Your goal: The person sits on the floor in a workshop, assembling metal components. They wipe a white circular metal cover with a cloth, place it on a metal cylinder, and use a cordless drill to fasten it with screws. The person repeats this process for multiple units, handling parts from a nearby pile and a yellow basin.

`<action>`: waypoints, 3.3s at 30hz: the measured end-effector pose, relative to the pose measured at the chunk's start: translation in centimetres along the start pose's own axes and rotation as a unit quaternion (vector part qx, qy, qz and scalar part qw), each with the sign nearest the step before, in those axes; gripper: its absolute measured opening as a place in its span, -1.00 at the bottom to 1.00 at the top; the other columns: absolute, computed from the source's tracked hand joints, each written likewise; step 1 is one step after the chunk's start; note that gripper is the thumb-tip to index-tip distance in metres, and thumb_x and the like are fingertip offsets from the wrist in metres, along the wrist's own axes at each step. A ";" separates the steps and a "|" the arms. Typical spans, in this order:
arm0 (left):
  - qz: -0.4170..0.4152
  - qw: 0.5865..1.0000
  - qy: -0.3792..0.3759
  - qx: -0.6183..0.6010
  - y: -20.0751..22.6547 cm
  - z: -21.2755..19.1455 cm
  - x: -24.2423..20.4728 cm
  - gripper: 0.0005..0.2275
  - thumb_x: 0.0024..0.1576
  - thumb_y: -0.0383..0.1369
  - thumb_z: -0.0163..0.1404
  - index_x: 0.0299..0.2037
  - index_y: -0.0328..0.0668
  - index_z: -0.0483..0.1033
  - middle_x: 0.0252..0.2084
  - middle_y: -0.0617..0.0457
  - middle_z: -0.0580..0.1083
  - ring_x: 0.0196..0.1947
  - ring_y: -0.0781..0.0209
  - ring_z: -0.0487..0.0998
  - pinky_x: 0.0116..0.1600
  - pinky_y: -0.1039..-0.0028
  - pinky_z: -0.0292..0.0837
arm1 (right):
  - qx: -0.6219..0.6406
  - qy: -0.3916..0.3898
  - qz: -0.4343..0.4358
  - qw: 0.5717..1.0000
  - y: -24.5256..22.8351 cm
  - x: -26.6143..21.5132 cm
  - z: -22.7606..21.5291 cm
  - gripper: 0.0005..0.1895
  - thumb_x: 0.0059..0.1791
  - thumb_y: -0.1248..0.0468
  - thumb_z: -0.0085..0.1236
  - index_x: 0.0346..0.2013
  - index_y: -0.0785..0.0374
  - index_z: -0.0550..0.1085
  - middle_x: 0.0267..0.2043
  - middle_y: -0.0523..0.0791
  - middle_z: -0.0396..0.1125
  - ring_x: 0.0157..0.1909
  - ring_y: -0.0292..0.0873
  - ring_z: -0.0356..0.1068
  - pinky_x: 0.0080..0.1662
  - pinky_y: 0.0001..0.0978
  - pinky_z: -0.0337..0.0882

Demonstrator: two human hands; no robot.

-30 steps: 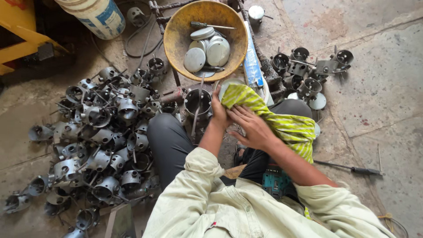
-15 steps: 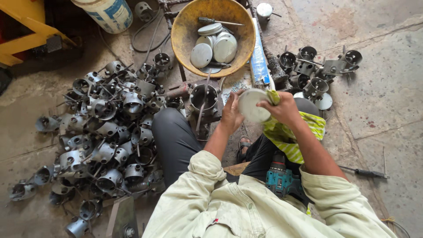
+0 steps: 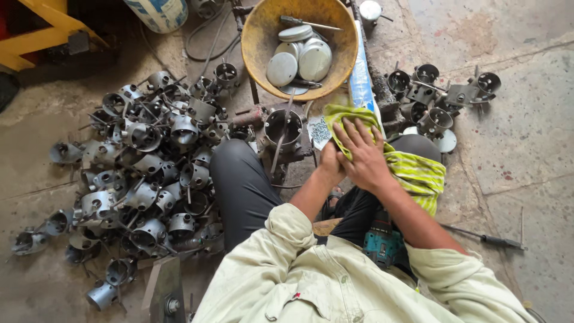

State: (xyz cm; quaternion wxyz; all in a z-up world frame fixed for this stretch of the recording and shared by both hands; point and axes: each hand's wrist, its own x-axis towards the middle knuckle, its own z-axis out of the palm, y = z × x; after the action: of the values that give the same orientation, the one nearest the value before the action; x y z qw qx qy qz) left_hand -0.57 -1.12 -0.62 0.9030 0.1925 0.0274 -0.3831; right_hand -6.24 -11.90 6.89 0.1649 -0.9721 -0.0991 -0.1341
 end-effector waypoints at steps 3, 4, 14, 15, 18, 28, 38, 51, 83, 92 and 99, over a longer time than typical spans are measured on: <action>0.004 0.999 -0.001 0.035 1.3 2.1 -1.4 -0.47 0.40 -0.05 -0.43 0.44 -0.25 0.11 0.42 -0.27 0.24 0.40 -0.16 0.30 0.45 -0.03 0.24 | 0.025 -0.057 0.044 0.997 1.0 1.0 -1.2 -0.39 0.05 0.15 -0.07 0.42 0.18 0.33 0.50 0.04 0.03 0.52 0.17 -0.26 0.39 0.13 -0.27; -0.008 0.999 0.009 0.048 1.9 3.1 -2.4 -0.48 0.39 -0.05 -0.45 0.44 -0.19 0.11 0.43 -0.22 0.23 0.39 -0.13 0.29 0.42 -0.02 0.22 | 0.035 -0.071 0.075 0.994 2.6 1.1 -1.6 -0.40 0.06 0.17 -0.09 0.43 0.14 0.32 0.50 0.02 0.02 0.51 0.22 -0.32 0.38 0.13 -0.29; 0.171 0.954 0.197 0.146 17.2 -3.3 -3.7 -0.55 0.33 -0.11 -0.13 0.29 -0.27 0.28 0.21 -0.14 0.45 0.19 -0.07 0.51 0.29 0.01 0.42 | 0.163 0.339 0.370 0.850 24.4 -8.4 -6.9 -0.74 0.14 0.29 -0.02 0.03 0.30 0.55 -0.03 -0.08 0.52 -0.11 -0.14 0.56 -0.09 -0.24 0.59; 0.176 0.922 0.275 0.208 18.7 -4.5 -3.5 -0.60 0.30 -0.14 -0.09 0.26 -0.14 0.30 0.21 -0.06 0.46 0.18 0.01 0.52 0.27 0.12 0.43 | 0.036 0.336 0.325 0.883 24.7 -9.2 -7.3 -0.68 0.03 0.30 0.11 0.03 0.43 0.49 -0.11 -0.03 0.50 -0.15 -0.08 0.53 -0.14 -0.17 0.56; 0.227 0.752 0.294 0.545 21.3 -6.9 -3.0 -0.70 0.26 -0.22 0.02 0.05 -0.27 0.55 0.04 -0.17 0.60 0.07 -0.13 0.60 0.16 0.22 0.51 | -0.240 0.321 0.221 0.889 22.7 -9.2 -8.6 -0.42 -0.20 0.32 0.37 0.03 0.60 0.44 -0.25 0.05 0.46 -0.21 0.03 0.49 -0.18 -0.03 0.50; 0.226 0.427 0.336 0.809 18.1 -4.8 0.1 -0.82 0.09 -0.22 0.13 -0.19 -0.06 0.64 -0.09 -0.11 0.51 -0.05 -0.22 0.52 -0.01 -0.02 0.36 | 0.083 -0.252 0.255 0.930 8.4 8.6 3.1 -0.67 -0.07 0.33 0.27 -0.01 0.05 0.58 -0.01 -0.06 0.51 -0.08 -0.07 0.53 -0.11 -0.22 0.53; 0.119 0.463 0.243 0.844 18.8 -2.8 -1.6 -0.35 -0.08 0.02 0.30 0.20 -0.01 0.43 0.26 -0.21 0.30 0.27 -0.27 0.31 0.21 -0.01 0.36 | -0.023 -0.232 0.175 0.957 13.6 4.8 15.2 -0.77 -0.16 0.17 0.40 -0.26 0.14 0.62 -0.17 0.10 0.51 -0.09 0.21 0.52 -0.06 0.02 0.52; -0.023 0.450 0.168 0.877 19.6 0.6 -3.0 0.08 -0.38 -0.02 0.47 0.44 0.17 0.12 0.48 -0.20 -0.05 0.44 -0.44 0.01 0.29 -0.15 0.28 | 0.249 -0.103 0.136 0.953 9.2 6.2 4.1 -0.83 -0.10 0.25 0.30 -0.28 0.27 0.57 -0.31 -0.03 0.50 -0.29 -0.11 0.52 -0.16 -0.23 0.53; -0.041 0.527 0.068 0.846 22.8 -1.7 -4.4 0.24 -0.42 -0.23 0.52 0.52 0.21 -0.11 0.52 -0.36 -0.15 0.47 -0.41 0.05 0.46 0.11 0.15 | 0.015 -0.268 0.133 0.954 3.4 -7.6 -3.0 -0.82 -0.23 0.45 0.16 -0.33 0.29 0.52 -0.32 0.07 0.46 -0.17 0.18 0.47 -0.14 0.00 0.48; -0.009 0.480 0.097 0.872 23.0 -2.4 -5.0 0.18 -0.36 -0.14 0.52 0.49 -0.07 -0.02 0.46 -0.38 -0.03 0.45 -0.35 0.11 0.43 0.17 0.15 | 0.119 -0.364 0.182 0.906 4.5 -5.8 -4.5 -0.79 -0.17 0.40 0.17 -0.26 0.28 0.62 -0.28 0.05 0.55 -0.23 0.05 0.58 -0.12 -0.18 0.55; -0.017 0.508 0.133 0.851 23.4 -3.3 -5.6 0.19 -0.39 -0.14 0.47 0.51 -0.11 -0.03 0.46 -0.23 0.13 0.39 -0.18 0.28 0.40 0.26 0.24 | 0.311 -0.353 0.339 0.814 5.8 -6.9 -5.4 -0.80 0.00 0.36 0.08 -0.19 0.44 0.56 -0.32 -0.03 0.58 -0.29 -0.15 0.65 -0.18 -0.33 0.62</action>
State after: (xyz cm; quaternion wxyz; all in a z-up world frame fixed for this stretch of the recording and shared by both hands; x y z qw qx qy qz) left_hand 12.23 18.66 5.10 0.2845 0.9167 -0.1892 -0.2072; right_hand -12.59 -20.20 8.05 0.4475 -0.8213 0.1492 0.3209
